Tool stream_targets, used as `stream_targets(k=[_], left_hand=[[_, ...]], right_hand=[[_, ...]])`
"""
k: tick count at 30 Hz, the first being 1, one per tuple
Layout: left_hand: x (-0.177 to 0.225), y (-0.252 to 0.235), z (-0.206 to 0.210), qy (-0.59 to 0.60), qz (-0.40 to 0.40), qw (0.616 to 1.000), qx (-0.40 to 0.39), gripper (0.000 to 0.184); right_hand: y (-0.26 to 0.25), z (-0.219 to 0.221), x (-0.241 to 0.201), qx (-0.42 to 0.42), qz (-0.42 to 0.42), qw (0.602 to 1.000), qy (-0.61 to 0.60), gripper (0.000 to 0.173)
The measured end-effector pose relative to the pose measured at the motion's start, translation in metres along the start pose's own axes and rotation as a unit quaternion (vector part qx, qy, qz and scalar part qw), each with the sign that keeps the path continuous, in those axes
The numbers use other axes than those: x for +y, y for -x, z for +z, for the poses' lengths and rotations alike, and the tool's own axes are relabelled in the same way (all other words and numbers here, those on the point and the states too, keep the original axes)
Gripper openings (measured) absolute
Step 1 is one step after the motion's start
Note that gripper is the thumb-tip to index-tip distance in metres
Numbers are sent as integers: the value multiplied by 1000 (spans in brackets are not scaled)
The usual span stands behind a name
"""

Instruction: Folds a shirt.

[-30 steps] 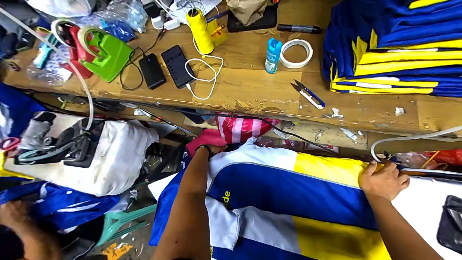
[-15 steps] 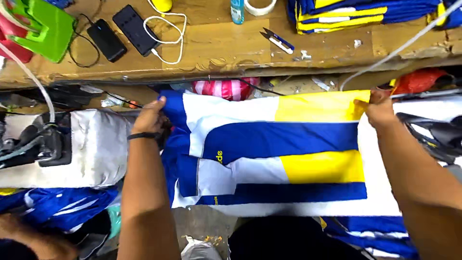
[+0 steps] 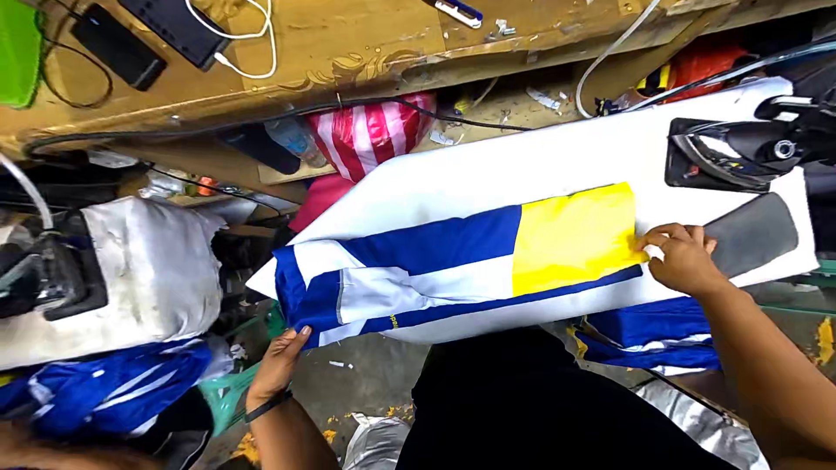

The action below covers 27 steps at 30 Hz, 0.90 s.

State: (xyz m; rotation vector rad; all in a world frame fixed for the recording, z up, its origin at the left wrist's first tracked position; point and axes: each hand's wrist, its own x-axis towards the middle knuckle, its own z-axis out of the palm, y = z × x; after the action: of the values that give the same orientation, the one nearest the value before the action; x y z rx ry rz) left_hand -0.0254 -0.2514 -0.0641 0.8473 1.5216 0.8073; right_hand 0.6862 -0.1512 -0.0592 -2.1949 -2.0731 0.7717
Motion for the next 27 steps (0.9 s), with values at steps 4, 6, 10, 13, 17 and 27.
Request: stream_targets(k=[4, 6, 10, 13, 17, 27], left_hand=[[7, -1, 1, -32, 0, 999, 13, 23], [24, -3, 14, -61, -26, 995, 78, 30], [41, -15, 42, -96, -11, 983, 157, 27], [40, -19, 52, -59, 84, 976, 193, 20], [6, -22, 57, -91, 46, 960, 260, 19], [33, -52, 135, -438, 168, 841, 270, 64]], right_hand=[[-20, 10, -100, 54, -39, 997, -25, 31], [-31, 40, -172, 2, -88, 991, -104, 22], [-29, 132, -301, -182, -153, 932, -276, 36], [-10, 151, -356, -163, -133, 905, -369, 40], [-8, 156, -358, -109, -127, 914, -369, 36], [-56, 115, -224, 156, -81, 983, -56, 44]])
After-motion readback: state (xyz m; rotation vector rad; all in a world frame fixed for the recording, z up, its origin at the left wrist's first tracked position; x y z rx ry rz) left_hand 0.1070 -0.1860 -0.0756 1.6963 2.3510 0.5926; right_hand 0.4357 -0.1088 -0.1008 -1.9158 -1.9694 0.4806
